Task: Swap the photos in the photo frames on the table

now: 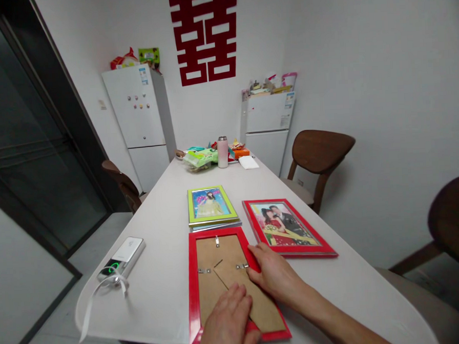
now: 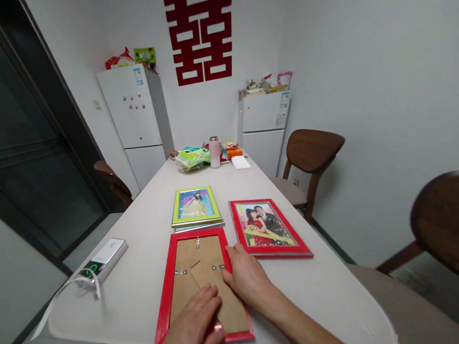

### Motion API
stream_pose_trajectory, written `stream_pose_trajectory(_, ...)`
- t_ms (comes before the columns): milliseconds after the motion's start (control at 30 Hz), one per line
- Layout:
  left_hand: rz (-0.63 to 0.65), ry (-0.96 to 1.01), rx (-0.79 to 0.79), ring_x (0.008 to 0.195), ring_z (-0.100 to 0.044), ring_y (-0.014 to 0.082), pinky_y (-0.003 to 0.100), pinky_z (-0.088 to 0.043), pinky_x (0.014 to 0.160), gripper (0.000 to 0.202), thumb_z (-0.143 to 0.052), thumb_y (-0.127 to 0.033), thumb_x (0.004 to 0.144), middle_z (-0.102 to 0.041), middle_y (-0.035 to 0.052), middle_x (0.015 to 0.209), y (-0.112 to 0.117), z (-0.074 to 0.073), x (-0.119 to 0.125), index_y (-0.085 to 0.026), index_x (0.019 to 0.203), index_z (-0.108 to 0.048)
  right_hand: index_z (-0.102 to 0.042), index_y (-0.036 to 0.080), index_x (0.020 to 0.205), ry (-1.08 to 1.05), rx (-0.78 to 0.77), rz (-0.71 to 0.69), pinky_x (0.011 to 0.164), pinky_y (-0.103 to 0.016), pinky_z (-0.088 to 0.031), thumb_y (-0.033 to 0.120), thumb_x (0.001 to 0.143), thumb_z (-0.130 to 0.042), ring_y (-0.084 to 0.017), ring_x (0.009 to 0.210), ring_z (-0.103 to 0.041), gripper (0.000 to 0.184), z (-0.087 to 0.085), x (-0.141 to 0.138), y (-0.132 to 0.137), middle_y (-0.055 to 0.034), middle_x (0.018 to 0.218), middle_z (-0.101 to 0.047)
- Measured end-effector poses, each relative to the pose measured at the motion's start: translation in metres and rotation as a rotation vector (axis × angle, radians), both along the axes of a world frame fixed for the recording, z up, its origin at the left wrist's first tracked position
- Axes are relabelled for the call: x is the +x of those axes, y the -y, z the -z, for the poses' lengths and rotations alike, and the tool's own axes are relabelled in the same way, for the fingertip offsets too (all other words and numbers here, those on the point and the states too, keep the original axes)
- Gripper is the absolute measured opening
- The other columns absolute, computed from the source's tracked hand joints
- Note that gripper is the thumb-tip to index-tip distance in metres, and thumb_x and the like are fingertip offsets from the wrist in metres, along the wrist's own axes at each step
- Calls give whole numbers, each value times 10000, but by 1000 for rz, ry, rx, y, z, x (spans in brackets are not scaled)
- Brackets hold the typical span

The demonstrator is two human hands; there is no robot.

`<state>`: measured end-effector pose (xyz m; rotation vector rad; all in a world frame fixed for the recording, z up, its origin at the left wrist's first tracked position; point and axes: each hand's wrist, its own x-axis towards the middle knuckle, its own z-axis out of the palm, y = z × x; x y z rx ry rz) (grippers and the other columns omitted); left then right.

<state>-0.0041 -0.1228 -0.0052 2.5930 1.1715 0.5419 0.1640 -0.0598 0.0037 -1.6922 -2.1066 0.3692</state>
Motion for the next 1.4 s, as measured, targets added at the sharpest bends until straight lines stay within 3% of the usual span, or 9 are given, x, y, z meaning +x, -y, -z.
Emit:
stream_pose_trajectory(133,-406,60,-51,1176,-330,261,450,-310,956,468,-433,-182,727,-376,195,1266,-21,0,-32,-50,1175,-400,-591,142,912,75,69,-138,831,-306,-348,126,651,-476,-220,969,-445,286,0,-2,-4,-111,1049,-506)
stream_pose_trajectory(233,-551,138,-108,1186,-319,250,430,-288,974,505,-441,-200,719,-365,181,1282,-33,5,-47,-65,1199,-363,-630,150,768,99,55,-147,784,-310,-365,123,696,-436,-207,878,-461,209,1,-6,-8,-98,914,-544)
stream_pose_trajectory(533,-553,157,-123,1189,-323,231,403,-271,988,492,-379,-204,751,-355,184,1287,-32,12,-47,-31,1210,-339,-633,148,819,85,105,-137,754,-313,-363,127,729,-432,-196,835,-447,221,-4,-12,-7,-91,870,-539)
stream_pose_trajectory(633,-554,170,-92,1183,-332,230,400,-280,985,477,-366,-183,748,-370,183,1277,-34,15,-48,-29,1200,-356,-624,160,847,23,130,-228,776,-302,-355,145,748,-434,-181,857,-450,214,-8,-30,-4,-77,895,-545)
stream_pose_trajectory(767,-558,175,-71,1169,-356,227,403,-297,976,454,-356,-167,748,-399,178,1259,-35,19,-48,-44,1184,-380,-624,166,754,16,94,-370,735,-263,-366,211,769,-448,-154,795,-470,182,-10,-67,-7,-48,789,-552)
stream_pose_trajectory(967,-544,174,-53,1157,-374,217,402,-310,970,451,-352,-146,740,-417,155,1250,-35,16,-48,-84,1185,-386,-599,156,690,75,88,-325,678,-243,-373,200,775,-439,-139,739,-468,186,-1,-94,-20,-45,746,-529)
stream_pose_trajectory(1167,-554,155,-87,1173,-349,224,392,-290,983,469,-337,-143,736,-394,180,1260,-34,15,-48,-29,1190,-367,-613,166,814,-51,47,-417,749,-261,-374,175,751,-468,-147,818,-475,158,-8,-73,-15,-47,819,-545)
stream_pose_trajectory(1300,-556,183,-85,1177,-340,220,397,-286,985,468,-346,-138,734,-388,168,1267,-33,16,-48,-42,1192,-366,-617,219,914,-135,-126,-602,872,-292,-329,144,665,-537,-170,999,-432,272,-25,-39,5,-43,1068,-503)
stream_pose_trajectory(1400,-561,196,-85,1175,-341,225,400,-282,987,471,-350,-139,730,-390,175,1263,-33,16,-47,-30,1188,-369,-640,267,880,-143,-211,-671,928,-346,-272,189,616,-606,-200,1088,-368,278,-30,-28,21,-21,1146,-464)
